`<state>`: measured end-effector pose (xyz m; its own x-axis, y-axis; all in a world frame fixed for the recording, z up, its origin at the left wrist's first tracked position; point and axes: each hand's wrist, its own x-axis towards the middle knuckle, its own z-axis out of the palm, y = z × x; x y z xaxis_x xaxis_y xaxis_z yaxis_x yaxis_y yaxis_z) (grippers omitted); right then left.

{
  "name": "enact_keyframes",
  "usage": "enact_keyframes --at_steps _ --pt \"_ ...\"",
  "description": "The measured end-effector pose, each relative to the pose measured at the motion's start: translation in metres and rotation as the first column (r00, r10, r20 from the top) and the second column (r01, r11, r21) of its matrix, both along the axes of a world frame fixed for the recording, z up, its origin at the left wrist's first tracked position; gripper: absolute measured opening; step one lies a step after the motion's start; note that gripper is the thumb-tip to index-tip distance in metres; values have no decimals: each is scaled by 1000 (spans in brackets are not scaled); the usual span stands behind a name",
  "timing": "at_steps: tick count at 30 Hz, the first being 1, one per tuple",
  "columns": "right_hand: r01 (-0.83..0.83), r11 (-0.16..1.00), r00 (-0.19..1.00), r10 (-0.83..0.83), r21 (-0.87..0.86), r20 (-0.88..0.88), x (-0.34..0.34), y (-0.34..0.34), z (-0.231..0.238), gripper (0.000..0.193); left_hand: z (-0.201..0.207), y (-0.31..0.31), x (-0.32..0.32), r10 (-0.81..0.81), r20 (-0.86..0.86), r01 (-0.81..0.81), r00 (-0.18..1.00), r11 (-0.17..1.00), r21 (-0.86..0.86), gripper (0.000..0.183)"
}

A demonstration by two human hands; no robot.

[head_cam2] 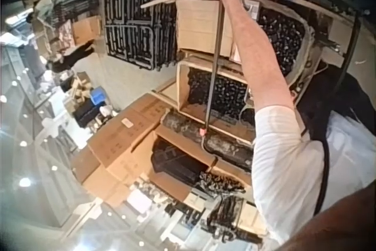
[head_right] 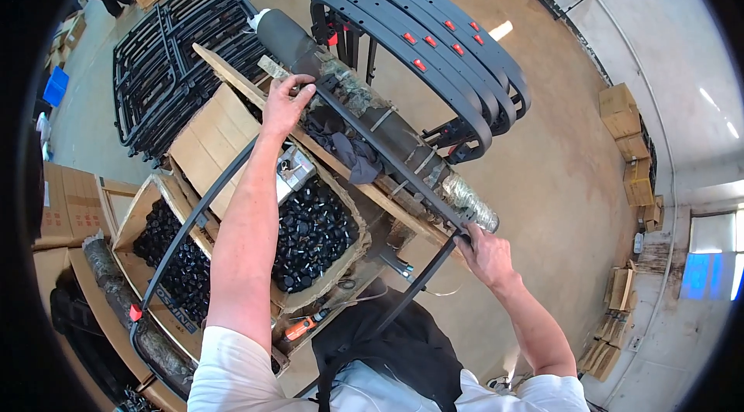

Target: Assembling the metal frame, wiring, and plastic housing of an outdoor appliance using an electric screwdriver.

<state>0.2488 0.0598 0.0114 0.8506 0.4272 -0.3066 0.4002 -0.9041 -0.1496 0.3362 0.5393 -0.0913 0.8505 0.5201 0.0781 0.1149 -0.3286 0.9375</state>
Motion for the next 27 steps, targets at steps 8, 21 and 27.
enact_keyframes --at_steps 8,21,27 --pt "6 1000 999 -6 -9 -50 -2 12 -4 45 -25 25 -4 -17 200 66 980 967 -245 28" --pt "-269 886 961 275 -378 -37 2 15 20 42 -24 25 2 -46 135 72 990 979 -191 28" --pt "-302 818 947 317 -490 -55 -1 -3 10 28 -12 6 -2 -10 -57 19 998 985 170 32"
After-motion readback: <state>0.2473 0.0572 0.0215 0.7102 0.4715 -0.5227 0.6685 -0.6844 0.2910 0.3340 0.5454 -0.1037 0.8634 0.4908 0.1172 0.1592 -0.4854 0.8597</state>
